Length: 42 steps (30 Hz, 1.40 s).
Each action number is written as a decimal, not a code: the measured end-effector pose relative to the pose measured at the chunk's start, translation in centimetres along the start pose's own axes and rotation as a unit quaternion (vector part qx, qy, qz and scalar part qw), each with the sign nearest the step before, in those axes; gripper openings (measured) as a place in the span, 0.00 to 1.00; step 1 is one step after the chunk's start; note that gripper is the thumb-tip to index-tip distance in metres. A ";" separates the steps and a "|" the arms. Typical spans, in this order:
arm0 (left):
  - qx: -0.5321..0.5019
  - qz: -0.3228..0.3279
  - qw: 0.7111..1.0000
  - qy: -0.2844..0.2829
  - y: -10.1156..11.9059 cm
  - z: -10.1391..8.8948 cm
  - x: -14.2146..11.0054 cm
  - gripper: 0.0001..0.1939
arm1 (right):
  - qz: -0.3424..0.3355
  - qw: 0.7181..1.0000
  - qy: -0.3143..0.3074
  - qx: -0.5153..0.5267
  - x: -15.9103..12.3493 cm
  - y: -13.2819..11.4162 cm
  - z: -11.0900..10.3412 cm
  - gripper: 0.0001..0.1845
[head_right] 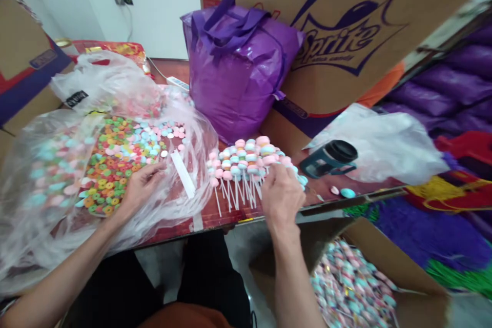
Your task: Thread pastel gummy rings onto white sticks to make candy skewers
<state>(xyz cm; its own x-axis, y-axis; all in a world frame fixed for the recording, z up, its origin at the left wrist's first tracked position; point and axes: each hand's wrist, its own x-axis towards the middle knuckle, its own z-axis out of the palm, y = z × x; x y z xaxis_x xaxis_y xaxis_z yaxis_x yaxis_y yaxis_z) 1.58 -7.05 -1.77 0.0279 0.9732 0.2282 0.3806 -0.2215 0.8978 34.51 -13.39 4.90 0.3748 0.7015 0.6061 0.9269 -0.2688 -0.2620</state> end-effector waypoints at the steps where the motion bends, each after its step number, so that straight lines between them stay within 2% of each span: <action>1: 0.001 0.000 1.000 -0.001 0.0 0.0 -0.1 0.17 | 0.002 0.999 -0.023 -0.035 0.6 0.8 0.4 0.17; 3: -0.004 -0.005 1.000 0.002 0.1 -0.1 -0.3 0.16 | 0.004 0.996 -0.054 -0.073 1.1 1.5 0.8 0.17; 5: -0.011 -0.011 1.000 0.004 0.4 -0.5 -0.1 0.16 | 0.014 0.997 -0.006 -0.076 0.7 1.2 0.4 0.17; 7: 0.007 -0.009 1.000 0.009 0.7 -1.1 0.8 0.15 | 0.009 0.996 0.078 -0.033 -0.4 -0.3 -0.4 0.17; 9: 0.065 0.005 0.998 0.013 0.8 -1.4 2.3 0.14 | -0.033 0.994 0.088 0.059 -2.0 -2.8 -0.7 0.16; 10: 0.107 0.012 0.994 0.012 0.8 -1.5 3.2 0.13 | -0.064 0.988 0.061 0.123 -2.8 -4.3 -0.5 0.15; 11: 0.148 0.018 0.989 0.002 0.6 -1.4 4.2 0.12 | -0.102 0.976 0.007 0.192 -3.6 -6.0 0.1 0.15; 13: 0.211 0.019 0.976 -0.038 0.2 -0.7 6.1 0.11 | -0.145 0.950 -0.099 0.258 -5.1 -9.3 1.9 0.14; 16: 0.256 0.011 0.964 -0.075 -0.4 0.6 7.8 0.08 | -0.158 0.950 -0.186 0.196 -6.4 -13.1 5.2 0.12; 19: 0.276 0.014 0.956 -0.095 -0.7 1.2 7.8 0.09 | -0.155 0.949 -0.252 0.109 -7.0 -15.0 7.2 0.07; 21: 0.284 0.018 0.953 -0.107 -0.7 1.0 7.4 0.11 | -0.153 0.946 -0.275 0.082 -7.3 -15.3 7.7 0.08; 23: 0.276 0.015 0.955 -0.106 -0.6 0.6 7.4 0.11 | -0.146 0.948 -0.272 0.071 -7.8 -15.2 7.9 0.11; 27: 0.254 0.003 0.965 -0.065 -0.2 0.5 9.6 0.10 | -0.132 0.956 -0.249 0.082 -8.8 -14.5 8.6 0.12; 30: 0.276 0.018 0.959 -0.063 0.0 1.6 12.7 0.11 | -0.136 0.959 -0.228 0.100 -9.3 -14.0 9.3 0.12; 34: 0.299 0.012 0.949 -0.095 -0.2 3.9 15.9 0.11 | -0.131 0.964 -0.195 0.122 -9.5 -13.8 9.7 0.13; 38: 0.303 0.003 0.946 -0.111 -0.9 5.3 16.8 0.10 | -0.117 0.967 -0.191 0.123 -9.6 -13.9 9.6 0.13; 42: 0.305 -0.007 0.949 -0.086 -0.8 5.2 16.3 0.20 | -0.075 0.971 -0.185 0.132 -9.7 -14.1 9.5 0.14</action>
<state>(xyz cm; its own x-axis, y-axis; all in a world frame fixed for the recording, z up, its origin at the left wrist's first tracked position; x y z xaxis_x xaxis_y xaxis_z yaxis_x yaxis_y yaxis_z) 6.56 9.36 -0.76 0.1486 0.9832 0.1059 0.8443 -0.1819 0.5041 17.57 -10.14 -4.39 0.1576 0.9218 0.3542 0.9147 -0.0011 -0.4041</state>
